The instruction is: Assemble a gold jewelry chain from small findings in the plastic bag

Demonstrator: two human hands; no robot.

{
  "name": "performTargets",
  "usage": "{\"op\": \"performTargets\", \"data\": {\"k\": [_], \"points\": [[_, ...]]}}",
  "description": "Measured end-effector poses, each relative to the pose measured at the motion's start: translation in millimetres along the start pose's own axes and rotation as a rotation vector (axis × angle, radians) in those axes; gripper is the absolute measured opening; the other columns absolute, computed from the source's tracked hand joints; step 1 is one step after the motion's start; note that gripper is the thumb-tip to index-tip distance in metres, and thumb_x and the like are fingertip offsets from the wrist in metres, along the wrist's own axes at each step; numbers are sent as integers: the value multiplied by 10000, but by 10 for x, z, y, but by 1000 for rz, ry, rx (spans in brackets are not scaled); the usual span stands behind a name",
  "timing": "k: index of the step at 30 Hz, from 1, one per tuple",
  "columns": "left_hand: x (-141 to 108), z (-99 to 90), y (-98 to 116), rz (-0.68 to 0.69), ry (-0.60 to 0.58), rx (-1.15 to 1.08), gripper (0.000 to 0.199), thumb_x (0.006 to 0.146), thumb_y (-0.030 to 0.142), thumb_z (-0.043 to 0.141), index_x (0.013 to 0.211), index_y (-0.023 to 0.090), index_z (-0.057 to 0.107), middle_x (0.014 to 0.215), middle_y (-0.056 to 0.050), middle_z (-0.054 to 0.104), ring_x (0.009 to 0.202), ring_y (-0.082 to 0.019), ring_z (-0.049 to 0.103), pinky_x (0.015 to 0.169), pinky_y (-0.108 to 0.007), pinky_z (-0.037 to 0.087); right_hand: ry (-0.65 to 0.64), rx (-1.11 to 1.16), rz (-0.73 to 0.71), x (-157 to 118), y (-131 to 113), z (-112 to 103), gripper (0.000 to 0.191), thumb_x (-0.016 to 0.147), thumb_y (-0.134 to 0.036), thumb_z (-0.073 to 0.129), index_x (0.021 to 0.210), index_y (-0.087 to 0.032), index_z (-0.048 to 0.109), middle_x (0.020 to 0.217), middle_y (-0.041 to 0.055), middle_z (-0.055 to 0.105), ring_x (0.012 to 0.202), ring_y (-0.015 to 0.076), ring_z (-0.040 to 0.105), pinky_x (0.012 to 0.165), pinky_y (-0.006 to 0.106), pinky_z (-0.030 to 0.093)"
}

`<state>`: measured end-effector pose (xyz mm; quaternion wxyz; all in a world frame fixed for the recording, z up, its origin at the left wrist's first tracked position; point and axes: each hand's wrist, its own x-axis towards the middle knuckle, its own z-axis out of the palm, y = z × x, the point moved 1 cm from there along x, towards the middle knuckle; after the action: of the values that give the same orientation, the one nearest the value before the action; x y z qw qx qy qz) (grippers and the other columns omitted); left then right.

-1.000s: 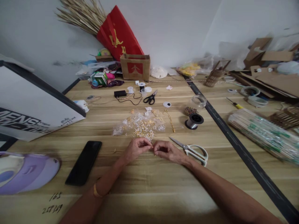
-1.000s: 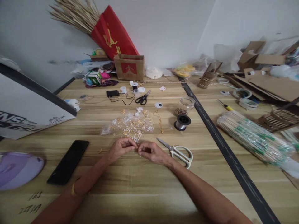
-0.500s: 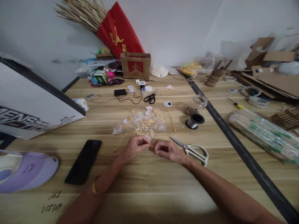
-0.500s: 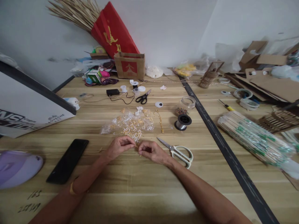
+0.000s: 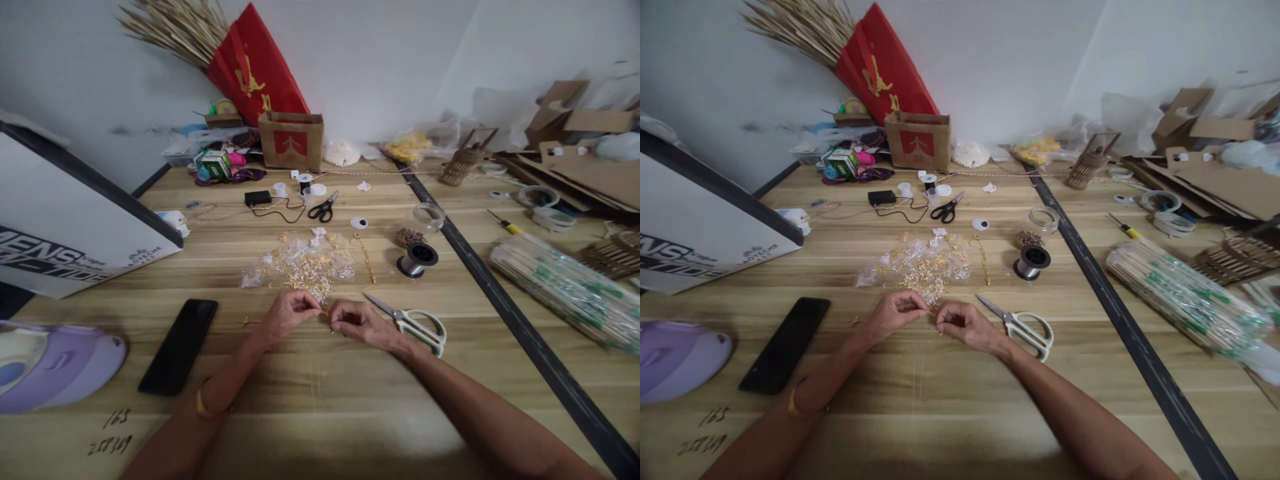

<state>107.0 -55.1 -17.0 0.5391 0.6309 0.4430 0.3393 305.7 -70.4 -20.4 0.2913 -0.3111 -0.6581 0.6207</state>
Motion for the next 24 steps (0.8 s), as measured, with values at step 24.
{"op": "performTargets", "data": {"k": [24], "points": [[-9,16,32,-38,-90,-60,129,655,186,688,744,101,653,735,-34,649,683,-115,612,683,-222,492,0,-3,22,0,22,-4,306,813,-444,602,762,-145,560,710,0,497,596,96,399,542,224,307]]}}
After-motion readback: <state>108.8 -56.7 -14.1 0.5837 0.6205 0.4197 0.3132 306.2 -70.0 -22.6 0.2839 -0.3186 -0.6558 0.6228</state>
